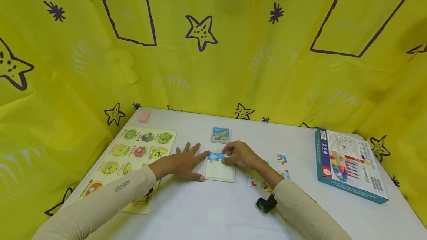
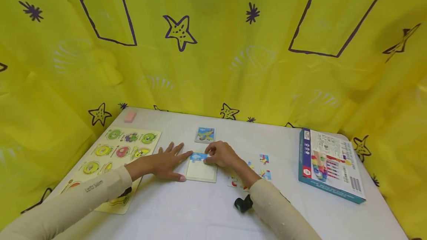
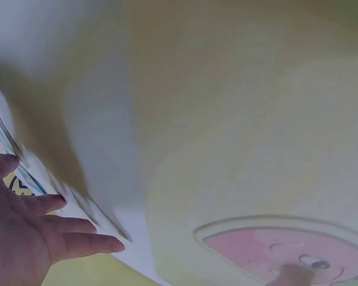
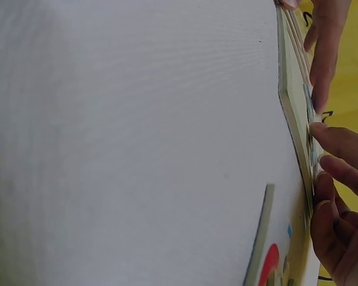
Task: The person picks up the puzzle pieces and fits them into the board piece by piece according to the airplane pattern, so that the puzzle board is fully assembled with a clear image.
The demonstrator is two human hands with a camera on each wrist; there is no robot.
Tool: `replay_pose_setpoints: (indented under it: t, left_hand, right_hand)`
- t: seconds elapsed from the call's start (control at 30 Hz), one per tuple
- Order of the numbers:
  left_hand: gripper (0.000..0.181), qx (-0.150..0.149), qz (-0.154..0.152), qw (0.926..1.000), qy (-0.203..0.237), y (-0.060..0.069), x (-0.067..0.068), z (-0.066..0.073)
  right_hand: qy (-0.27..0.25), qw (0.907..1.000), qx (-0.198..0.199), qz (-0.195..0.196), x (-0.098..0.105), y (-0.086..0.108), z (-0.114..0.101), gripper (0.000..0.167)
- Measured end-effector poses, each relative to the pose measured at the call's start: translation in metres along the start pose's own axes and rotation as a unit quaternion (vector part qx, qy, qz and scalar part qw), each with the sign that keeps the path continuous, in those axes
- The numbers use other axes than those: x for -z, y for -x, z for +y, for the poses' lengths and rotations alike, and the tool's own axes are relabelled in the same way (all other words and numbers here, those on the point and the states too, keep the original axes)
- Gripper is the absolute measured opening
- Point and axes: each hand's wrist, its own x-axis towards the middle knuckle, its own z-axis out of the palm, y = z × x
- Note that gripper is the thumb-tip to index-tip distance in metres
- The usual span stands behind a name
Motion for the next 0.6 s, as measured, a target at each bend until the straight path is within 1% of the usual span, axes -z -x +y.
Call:
replay_pose_setpoints:
  t: [0.2, 0.27, 0.33, 0.43, 0.6]
  left_hand:
    - [0.091, -0.049, 0.014, 0.9986, -0.01, -0.004, -0.001, 0.003]
    - [0.091, -0.059, 0.013, 0.9981, -0.012, -0.005, -0.002, 0.005]
    - [0.091, -0.06, 0.008, 0.9981, -0.013, -0.007, -0.003, 0.007]
    - [0.09, -0.053, 0.0, 0.9984, -0.017, -0.008, -0.005, 0.009]
    - [0.091, -0.043, -0.002, 0.9988, -0.022, -0.009, -0.005, 0.011]
  right_hand:
    - [0.004, 0.9999, 0.012, -0.006, 0.001, 0.001, 0.002, 0.018]
    - [0.002, 0.9999, 0.014, -0.005, 0.002, 0.001, 0.002, 0.018]
    - [-0.001, 0.9999, 0.016, -0.005, 0.001, 0.002, 0.002, 0.017]
    - [-0.003, 0.9998, 0.02, -0.005, 0.0, 0.002, 0.001, 0.017]
    - [-0.002, 0.9999, 0.014, -0.003, 0.0, 0.002, 0.0, 0.016]
